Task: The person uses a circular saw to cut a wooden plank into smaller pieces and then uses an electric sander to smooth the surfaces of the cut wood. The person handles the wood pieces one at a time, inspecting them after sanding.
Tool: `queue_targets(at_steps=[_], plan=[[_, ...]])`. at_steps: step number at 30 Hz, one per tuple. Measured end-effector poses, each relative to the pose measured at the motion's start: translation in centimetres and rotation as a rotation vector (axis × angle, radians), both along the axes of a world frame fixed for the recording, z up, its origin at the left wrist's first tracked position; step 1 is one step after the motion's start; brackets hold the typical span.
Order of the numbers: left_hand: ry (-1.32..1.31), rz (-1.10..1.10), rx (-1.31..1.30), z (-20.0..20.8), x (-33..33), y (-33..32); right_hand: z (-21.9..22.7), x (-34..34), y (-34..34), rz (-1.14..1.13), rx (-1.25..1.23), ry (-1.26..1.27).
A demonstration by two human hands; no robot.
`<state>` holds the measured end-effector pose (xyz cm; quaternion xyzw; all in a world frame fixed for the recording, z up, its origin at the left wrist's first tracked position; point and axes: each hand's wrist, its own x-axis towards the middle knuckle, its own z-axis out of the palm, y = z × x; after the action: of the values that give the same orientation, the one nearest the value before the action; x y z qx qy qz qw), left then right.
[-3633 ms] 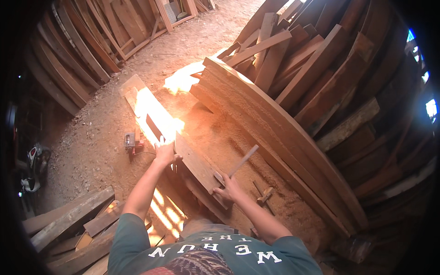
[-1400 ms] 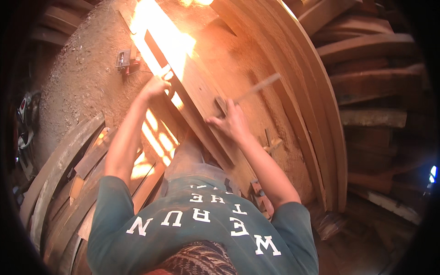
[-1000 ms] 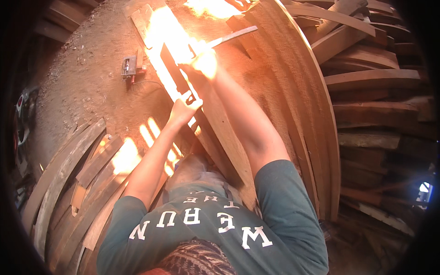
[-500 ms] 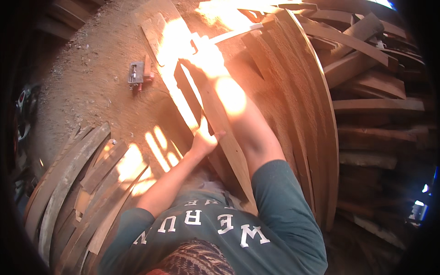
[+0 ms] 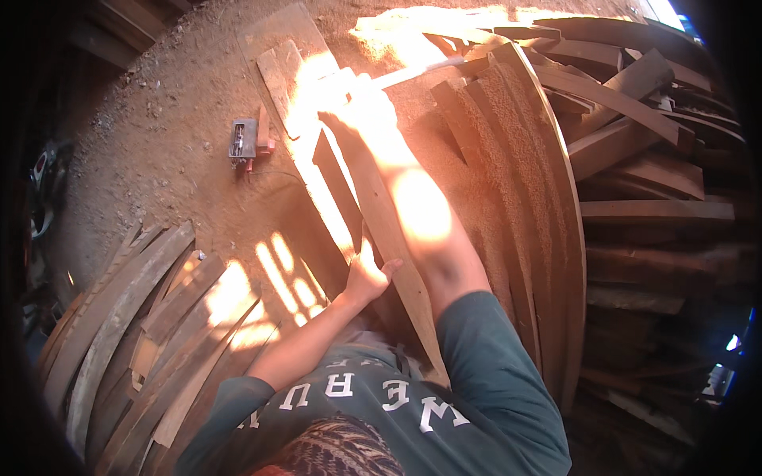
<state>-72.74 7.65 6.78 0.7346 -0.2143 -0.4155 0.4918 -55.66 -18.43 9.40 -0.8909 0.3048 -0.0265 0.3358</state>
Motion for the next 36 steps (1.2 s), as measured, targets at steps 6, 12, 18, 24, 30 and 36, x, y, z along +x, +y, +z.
queue_targets(at_steps=[6, 12, 18, 24, 30, 36], plan=[[-0.311, -0.123, 0.136, -1.6, 0.7, 0.7, -2.5, -0.5, -1.4, -0.106, -0.042, -0.235], [-0.098, -0.014, 0.065, 0.9, 0.7, -0.7, -4.2, -26.3, 3.8, -0.753, 0.474, -0.084], [-0.201, -0.077, 0.141, -0.3, 0.5, 0.1, -7.8, -55.8, 12.2, -1.054, 0.619, 0.442], [-0.129, -0.047, 0.210, -2.7, -2.1, 6.7, -7.2, -70.5, 20.2, -1.135, 0.491, 0.250], [-0.153, -0.156, 0.340, -0.2, -16.4, 10.4, 3.8, -64.6, 23.6, -0.608, 0.462, 0.032], [-0.210, -0.203, 0.418, -1.2, -21.5, 10.1, 5.7, -63.5, 27.6, -0.320, 0.269, 0.242]])
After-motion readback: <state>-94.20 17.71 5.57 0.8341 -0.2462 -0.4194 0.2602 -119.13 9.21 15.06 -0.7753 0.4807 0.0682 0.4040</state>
